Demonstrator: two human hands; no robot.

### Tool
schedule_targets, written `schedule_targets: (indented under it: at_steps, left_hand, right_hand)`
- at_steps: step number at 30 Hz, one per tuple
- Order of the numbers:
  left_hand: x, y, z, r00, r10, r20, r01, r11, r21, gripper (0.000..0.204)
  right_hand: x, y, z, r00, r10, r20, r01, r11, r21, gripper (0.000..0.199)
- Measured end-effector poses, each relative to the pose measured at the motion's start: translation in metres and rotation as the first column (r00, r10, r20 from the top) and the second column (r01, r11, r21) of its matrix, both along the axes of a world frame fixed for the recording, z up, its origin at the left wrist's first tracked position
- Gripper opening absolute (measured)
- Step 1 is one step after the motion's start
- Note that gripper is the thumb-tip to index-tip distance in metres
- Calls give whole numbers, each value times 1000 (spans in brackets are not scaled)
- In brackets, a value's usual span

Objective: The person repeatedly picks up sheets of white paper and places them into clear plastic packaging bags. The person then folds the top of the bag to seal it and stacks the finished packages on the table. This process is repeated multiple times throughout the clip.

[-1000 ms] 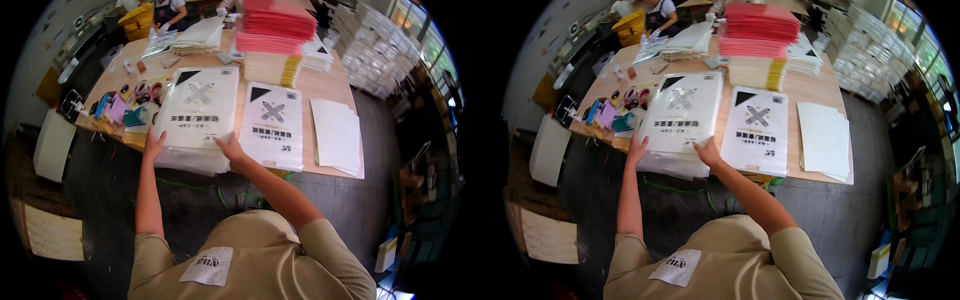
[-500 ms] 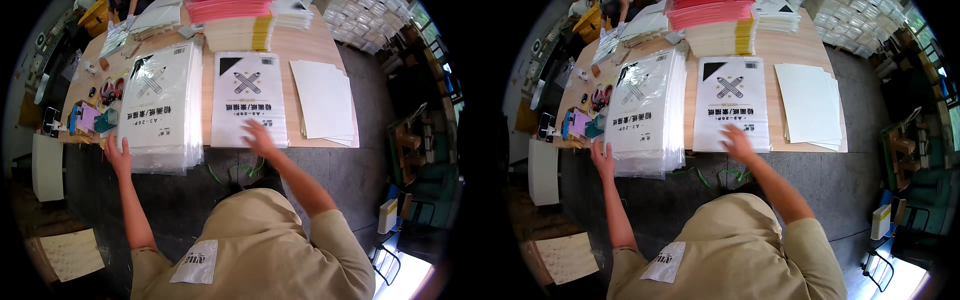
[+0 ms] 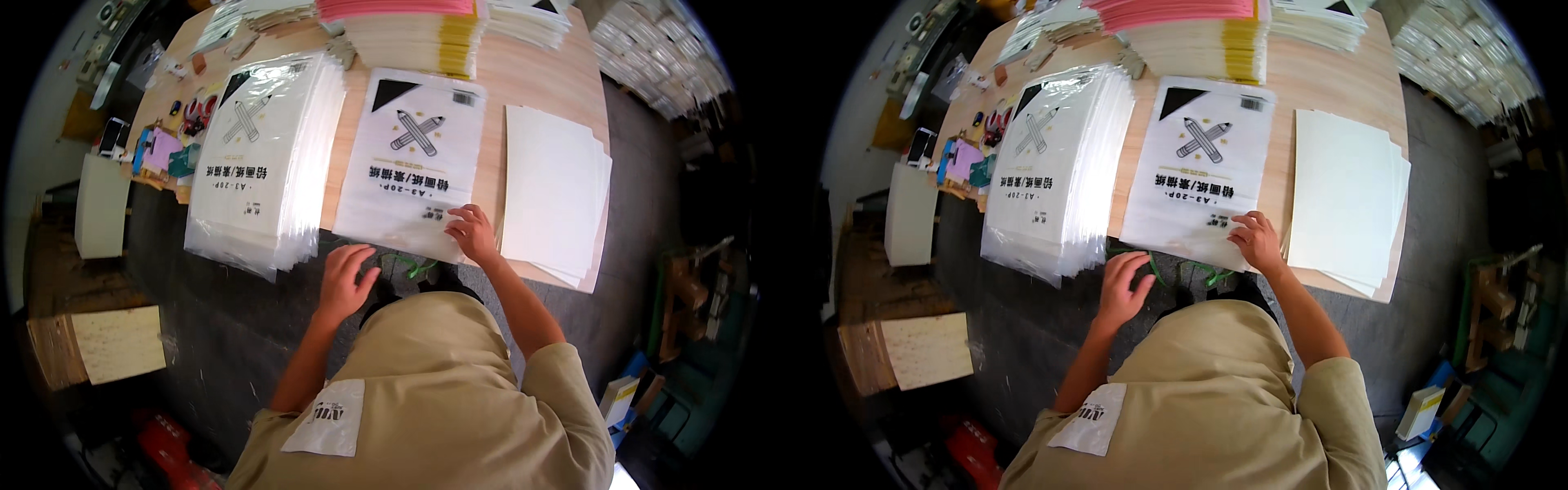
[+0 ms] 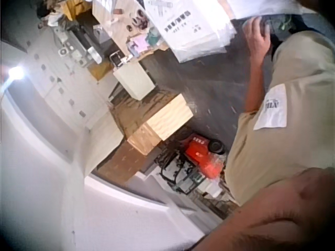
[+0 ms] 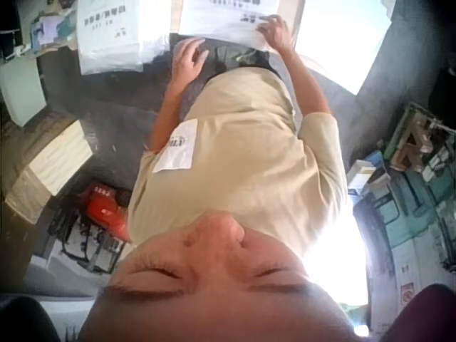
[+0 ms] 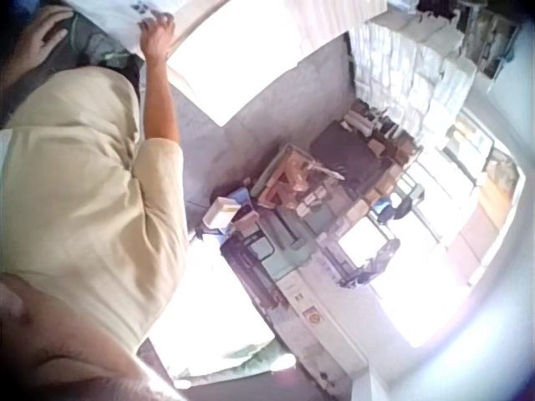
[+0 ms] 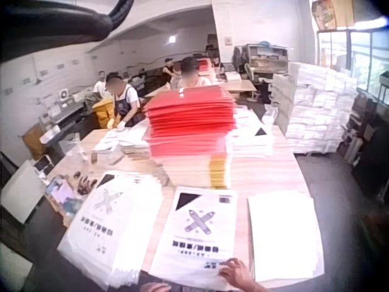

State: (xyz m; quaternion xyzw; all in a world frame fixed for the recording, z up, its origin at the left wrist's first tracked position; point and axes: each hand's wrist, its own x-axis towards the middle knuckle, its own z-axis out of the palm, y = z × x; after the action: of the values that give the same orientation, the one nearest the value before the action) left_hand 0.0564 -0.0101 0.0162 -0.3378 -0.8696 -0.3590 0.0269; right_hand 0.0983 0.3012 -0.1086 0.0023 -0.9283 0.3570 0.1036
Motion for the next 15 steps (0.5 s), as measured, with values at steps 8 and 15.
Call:
schedule_targets:
  at_steps: [8, 15]
  left_hand:
    - [-45, 85, -29, 986, -59, -157, 23, 975, -222, 36]
    - [-40, 102, -15, 1000, -28, -11, 28, 999, -38, 11]
  right_hand:
    - [-33, 31, 67, 984, 177, 20, -160, 929, -333, 15]
    - [-44, 60, 100, 971, 164, 174, -79, 907, -413, 22]
